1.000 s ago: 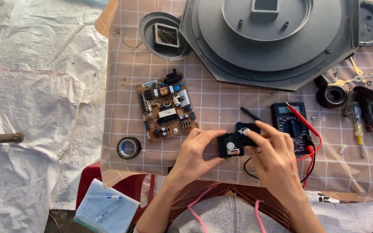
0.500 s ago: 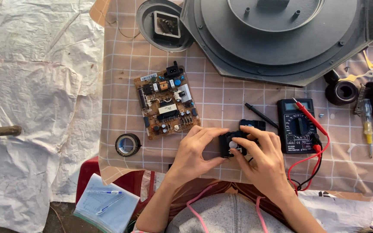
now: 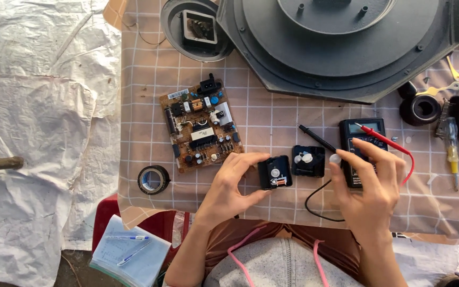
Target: The person disassembles a small black electronic component, likely a switch, using their hands. They remove a white plastic piece and a metal contact, then reassemble the component. A multimeter and circuit board are visible on the table.
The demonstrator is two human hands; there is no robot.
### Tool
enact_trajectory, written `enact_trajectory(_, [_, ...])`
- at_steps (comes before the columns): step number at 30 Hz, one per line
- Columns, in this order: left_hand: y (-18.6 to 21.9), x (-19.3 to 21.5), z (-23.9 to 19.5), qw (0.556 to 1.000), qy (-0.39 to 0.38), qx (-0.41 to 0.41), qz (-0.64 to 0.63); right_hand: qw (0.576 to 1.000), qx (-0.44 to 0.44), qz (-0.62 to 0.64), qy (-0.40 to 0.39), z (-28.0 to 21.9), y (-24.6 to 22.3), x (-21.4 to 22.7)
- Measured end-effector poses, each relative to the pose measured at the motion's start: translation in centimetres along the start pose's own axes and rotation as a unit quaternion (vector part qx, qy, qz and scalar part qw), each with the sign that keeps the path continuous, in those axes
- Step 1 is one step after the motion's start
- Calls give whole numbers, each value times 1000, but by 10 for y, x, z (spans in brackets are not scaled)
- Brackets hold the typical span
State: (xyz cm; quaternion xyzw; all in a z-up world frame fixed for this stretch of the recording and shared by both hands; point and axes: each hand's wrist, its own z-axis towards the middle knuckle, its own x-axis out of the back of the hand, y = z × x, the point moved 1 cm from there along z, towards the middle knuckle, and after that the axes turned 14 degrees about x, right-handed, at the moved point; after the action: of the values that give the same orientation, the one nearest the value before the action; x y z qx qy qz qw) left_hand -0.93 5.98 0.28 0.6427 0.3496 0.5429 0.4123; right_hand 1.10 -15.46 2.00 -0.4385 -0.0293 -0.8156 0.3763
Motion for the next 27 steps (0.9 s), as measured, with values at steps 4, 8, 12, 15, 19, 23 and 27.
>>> enact_trajectory(4, [-1, 1, 0, 999, -4, 29, -30, 999, -11, -37, -30, -5, 6, -3])
enact_trajectory(8, [-3, 0, 1, 999, 6, 34, -41, 991, 27, -95, -92, -10, 11, -7])
enact_trajectory(12, [-2, -1, 2, 999, 8, 36, -25, 985, 34, -119, -123, -11, 11, -9])
enact_trajectory(15, [-2, -1, 2, 999, 5, 43, -25, 987, 28, -98, -121, -10, 13, -7])
enact_trajectory(19, [-3, -2, 2, 999, 6, 35, -24, 993, 28, -56, -105, -7, 10, -7])
enact_trajectory(23, [-2, -3, 3, 1000, 11, 20, -1, 990, 63, -7, -125, -4, 7, -10])
enact_trajectory(27, [-4, -4, 3, 1000, 19, 2, 18, 983, 96, 0, -154, 3, 3, -12])
